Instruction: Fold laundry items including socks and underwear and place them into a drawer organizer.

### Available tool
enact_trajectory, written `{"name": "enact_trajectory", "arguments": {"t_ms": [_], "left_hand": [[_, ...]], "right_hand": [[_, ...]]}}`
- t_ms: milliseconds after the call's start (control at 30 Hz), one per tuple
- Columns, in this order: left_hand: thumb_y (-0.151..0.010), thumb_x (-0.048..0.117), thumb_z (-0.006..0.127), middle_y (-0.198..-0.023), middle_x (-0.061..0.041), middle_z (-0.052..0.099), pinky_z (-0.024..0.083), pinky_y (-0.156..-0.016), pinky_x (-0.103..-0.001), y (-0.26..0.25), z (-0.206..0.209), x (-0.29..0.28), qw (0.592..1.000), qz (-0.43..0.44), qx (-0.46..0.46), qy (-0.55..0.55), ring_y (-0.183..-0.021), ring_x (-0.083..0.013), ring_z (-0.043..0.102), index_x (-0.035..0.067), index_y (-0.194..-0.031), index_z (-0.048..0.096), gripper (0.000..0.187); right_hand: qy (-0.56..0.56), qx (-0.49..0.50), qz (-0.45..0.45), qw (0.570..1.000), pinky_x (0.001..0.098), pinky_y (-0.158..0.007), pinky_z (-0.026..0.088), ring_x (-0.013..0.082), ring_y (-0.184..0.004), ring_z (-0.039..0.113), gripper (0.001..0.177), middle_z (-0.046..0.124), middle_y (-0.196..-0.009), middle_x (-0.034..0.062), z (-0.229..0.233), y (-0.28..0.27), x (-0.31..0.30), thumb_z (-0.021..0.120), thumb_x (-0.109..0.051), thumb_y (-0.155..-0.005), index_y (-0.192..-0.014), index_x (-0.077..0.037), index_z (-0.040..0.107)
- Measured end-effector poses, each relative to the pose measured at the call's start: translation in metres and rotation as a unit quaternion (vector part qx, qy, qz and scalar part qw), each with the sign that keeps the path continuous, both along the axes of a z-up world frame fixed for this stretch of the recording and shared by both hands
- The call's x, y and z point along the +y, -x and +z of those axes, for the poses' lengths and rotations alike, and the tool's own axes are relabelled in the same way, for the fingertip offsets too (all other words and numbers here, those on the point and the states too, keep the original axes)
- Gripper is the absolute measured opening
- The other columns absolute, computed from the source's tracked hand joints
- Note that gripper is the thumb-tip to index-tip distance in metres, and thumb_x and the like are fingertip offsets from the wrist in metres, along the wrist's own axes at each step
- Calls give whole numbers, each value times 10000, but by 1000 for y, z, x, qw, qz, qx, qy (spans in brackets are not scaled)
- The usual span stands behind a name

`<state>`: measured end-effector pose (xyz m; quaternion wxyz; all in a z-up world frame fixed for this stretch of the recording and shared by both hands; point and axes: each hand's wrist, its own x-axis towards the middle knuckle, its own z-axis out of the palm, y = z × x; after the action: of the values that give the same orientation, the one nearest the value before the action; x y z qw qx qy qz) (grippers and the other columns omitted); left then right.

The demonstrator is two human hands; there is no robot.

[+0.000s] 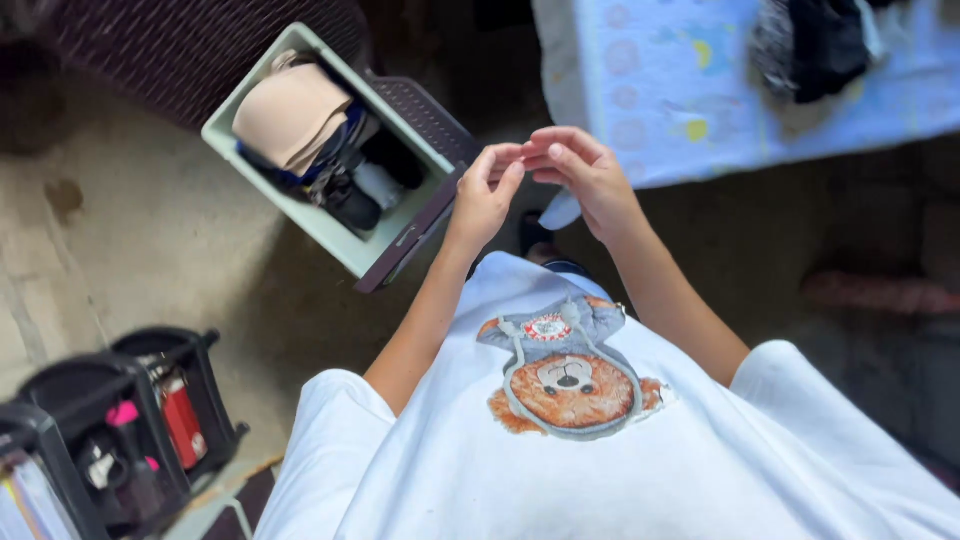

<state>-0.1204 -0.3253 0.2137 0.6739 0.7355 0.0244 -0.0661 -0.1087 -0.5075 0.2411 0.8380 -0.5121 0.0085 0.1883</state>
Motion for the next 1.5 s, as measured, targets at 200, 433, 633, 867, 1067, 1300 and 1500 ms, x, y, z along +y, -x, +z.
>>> {"name": "enact_trajectory", "arguments": {"t_ms": [200, 433, 633, 867, 1067, 1300, 1500], "left_hand": [[-1019, 227, 655, -1104, -83, 762, 594, -901, -307, -33, 14, -93, 994, -102, -39, -1, -1021, -158, 734, 27, -1213, 664, 280], [-1015, 261, 662, -1108, -84, 759, 588, -884, -321, -84, -13, -232, 991, -123, -47, 6, -1023, -161, 725, 36, -1201, 683, 292], [-1014, 253, 663, -1078, -72, 753, 585, -873, -319, -121, -30, -360, 995, -89, -27, 36, -995, -153, 717, 39, -1198, 675, 283], [-1002, 228, 681, -1015, -69, 771, 592, -856, -299, -169, -34, -401, 999, 7, -50, 19, -952, -144, 733, 42, -1164, 691, 246], [-953, 251, 715, -1038, -96, 745, 569, -860, -345, -235, -54, -380, 979, 120, -70, -153, -977, -215, 721, 57, -1118, 696, 255], [-876, 445, 812, -1373, -198, 510, 349, -1124, -510, -328, -101, -370, 911, 214, -94, -339, -1304, -400, 445, 58, -1404, 452, 747], [-753, 528, 855, -1410, -210, 485, 378, -1102, -505, -355, -87, -378, 924, 197, -54, -322, -1310, -410, 426, 61, -1445, 380, 961]], "right_hand": [[1, -13, -117, 993, 363, -993, 565, 220, -1099, 709, 239, 718, -1179, 123, 4, 8, -101, 618, -177, -1060, -1252, -36, 643], [2, -24, -121, 992, 355, -987, 569, 208, -1091, 709, 242, 726, -1193, 119, -1, -23, -239, 613, -194, -1055, -1241, -43, 649], [15, -32, -83, 996, 346, -972, 561, 193, -1085, 704, 237, 719, -1188, 118, -16, -98, -360, 609, -175, -1062, -1250, -36, 648], [28, -21, 2, 999, 348, -972, 585, 191, -1073, 707, 245, 727, -1161, 108, -15, -161, -403, 601, -169, -1050, -1248, -35, 654], [13, -5, 17, 1000, 338, -952, 575, 187, -1073, 698, 256, 713, -1194, 97, -31, -220, -387, 609, -158, -1041, -1267, -40, 638], [21, 23, -29, 999, 339, -967, 551, 162, -1144, 652, 254, 674, -1219, 51, -61, -278, -354, 637, -151, -1019, -1245, -37, 644], [53, 38, -53, 996, 324, -970, 538, 150, -1159, 631, 266, 663, -1237, 45, -80, -291, -348, 629, -148, -1019, -1260, -35, 643]]}}
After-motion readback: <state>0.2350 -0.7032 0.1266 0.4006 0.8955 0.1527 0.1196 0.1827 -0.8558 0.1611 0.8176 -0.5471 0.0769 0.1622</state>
